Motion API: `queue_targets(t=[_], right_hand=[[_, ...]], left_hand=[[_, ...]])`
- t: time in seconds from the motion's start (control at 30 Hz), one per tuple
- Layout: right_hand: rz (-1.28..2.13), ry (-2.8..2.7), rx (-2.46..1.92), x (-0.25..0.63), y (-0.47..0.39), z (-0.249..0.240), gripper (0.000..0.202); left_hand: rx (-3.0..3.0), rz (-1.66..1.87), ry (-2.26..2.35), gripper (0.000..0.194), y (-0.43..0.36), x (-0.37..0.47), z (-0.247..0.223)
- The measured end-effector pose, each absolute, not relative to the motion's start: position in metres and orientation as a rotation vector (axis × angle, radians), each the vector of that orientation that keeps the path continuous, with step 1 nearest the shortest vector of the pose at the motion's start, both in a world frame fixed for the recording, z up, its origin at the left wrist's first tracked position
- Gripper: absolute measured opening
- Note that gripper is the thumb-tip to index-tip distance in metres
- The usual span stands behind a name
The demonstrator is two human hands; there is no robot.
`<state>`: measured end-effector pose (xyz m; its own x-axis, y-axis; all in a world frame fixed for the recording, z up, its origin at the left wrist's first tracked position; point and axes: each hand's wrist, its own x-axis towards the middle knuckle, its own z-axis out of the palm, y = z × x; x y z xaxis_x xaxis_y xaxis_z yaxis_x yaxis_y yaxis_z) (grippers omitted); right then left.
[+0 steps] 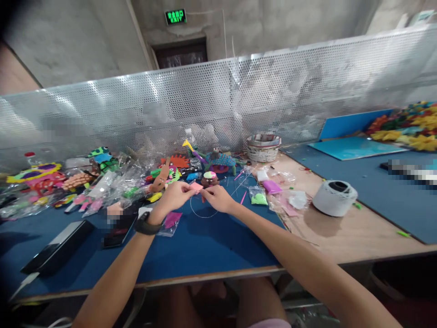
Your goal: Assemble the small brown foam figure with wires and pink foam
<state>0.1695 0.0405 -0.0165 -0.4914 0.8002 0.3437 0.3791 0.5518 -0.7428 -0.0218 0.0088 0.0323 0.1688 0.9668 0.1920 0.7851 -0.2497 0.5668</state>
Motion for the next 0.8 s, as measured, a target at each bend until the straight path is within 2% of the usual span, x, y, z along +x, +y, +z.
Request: queue_targets(t=[0.1, 0.23, 0.37, 0.5, 0.63, 0.8], right_hand=[[0.922, -1.955, -1.022, 0.166, 0.043, -0.022, 0.048], [1.229, -1.682, -1.096, 0.164, 0.043, -0.027, 0.045], [1.412, -1.563, -1.015, 0.168, 0.044, -0.025, 0.045], [1.482, -1.585, -0.847, 0.174, 0.047, -0.023, 0.048], [1.476, -1.632, -0.781, 0.179, 0.05, -0.024, 0.049], [1.458, -1.733, -0.724, 0.182, 0.048, -0.022, 0.049]], left_hand=[[2.389, 0.869, 2.005, 0.023, -0.002, 0.005, 0.02], [2.536, 0.856, 2.055, 0.024, -0.002, 0.021, 0.006], [2.204, 1.082, 1.577, 0.017, 0.018, -0.002, 0.009], [1.426, 0.896, 1.051, 0.033, 0.029, -0.026, 0.019], [1.123, 0.778, 0.852, 0.034, 0.029, -0.031, 0.016], [1.099, 0.729, 0.756, 0.034, 0.029, -0.036, 0.01]])
